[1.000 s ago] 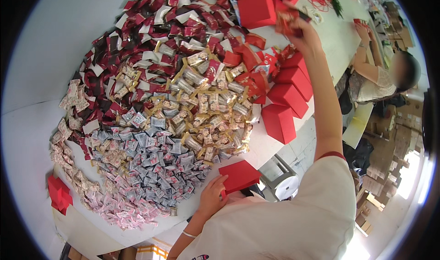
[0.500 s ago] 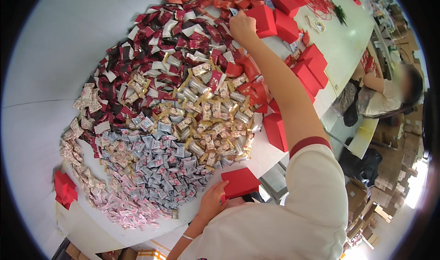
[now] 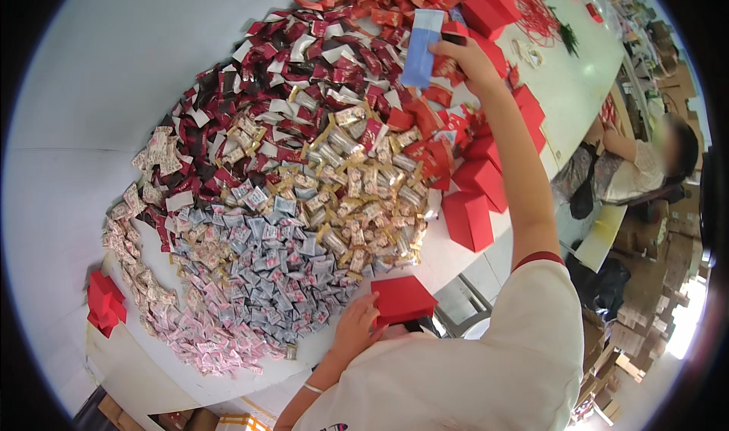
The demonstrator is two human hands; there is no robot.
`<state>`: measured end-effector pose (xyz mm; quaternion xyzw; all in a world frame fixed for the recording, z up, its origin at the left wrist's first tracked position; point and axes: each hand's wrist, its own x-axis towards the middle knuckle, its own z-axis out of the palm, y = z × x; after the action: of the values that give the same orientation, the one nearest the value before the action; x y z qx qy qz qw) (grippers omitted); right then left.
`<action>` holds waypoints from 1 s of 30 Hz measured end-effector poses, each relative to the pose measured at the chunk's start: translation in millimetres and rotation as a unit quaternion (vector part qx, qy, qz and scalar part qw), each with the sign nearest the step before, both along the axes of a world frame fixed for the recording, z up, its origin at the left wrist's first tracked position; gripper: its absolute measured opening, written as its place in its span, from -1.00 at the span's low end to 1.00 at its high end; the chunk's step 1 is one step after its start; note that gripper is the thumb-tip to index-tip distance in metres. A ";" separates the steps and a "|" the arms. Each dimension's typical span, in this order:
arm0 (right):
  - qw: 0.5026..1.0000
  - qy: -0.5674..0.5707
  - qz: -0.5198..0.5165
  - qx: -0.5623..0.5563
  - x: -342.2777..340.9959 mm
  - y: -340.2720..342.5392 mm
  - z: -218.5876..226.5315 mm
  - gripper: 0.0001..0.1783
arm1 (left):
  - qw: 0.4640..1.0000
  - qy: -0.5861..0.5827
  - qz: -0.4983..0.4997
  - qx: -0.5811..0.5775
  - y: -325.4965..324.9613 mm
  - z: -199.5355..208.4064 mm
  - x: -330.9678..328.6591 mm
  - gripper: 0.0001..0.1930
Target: The person repeatedly picks small wrapped items from a large pile on a table and places them into red envelopes. The person folds the envelopes closed and sets them aside. Another person is visible in the background performing a similar task.
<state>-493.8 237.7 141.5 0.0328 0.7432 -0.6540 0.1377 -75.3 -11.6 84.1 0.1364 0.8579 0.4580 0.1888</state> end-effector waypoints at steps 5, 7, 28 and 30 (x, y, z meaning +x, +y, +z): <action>0.987 -0.040 0.150 -0.036 165.7 -5.1 98.4 -0.73 | 0.981 0.189 0.039 0.022 5.1 22.7 0.4 -0.49; 0.972 -0.078 0.222 -0.029 220.7 -5.4 103.3 -0.72 | 0.973 0.211 0.058 0.068 6.1 40.4 -0.3 -0.46; 0.766 0.531 0.101 0.348 414.7 -66.2 -64.6 -0.67 | 0.975 0.159 0.154 0.027 19.4 3.1 18.8 -0.77; 0.773 0.488 0.110 0.390 419.2 -60.7 -84.5 -0.58 | 0.982 0.110 0.149 0.043 19.3 0.0 25.0 -0.77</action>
<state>-74.6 177.0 57.0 -0.3216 0.9005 -0.2166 -0.1969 -50.3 7.7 84.1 0.0642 0.8636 0.4998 0.0172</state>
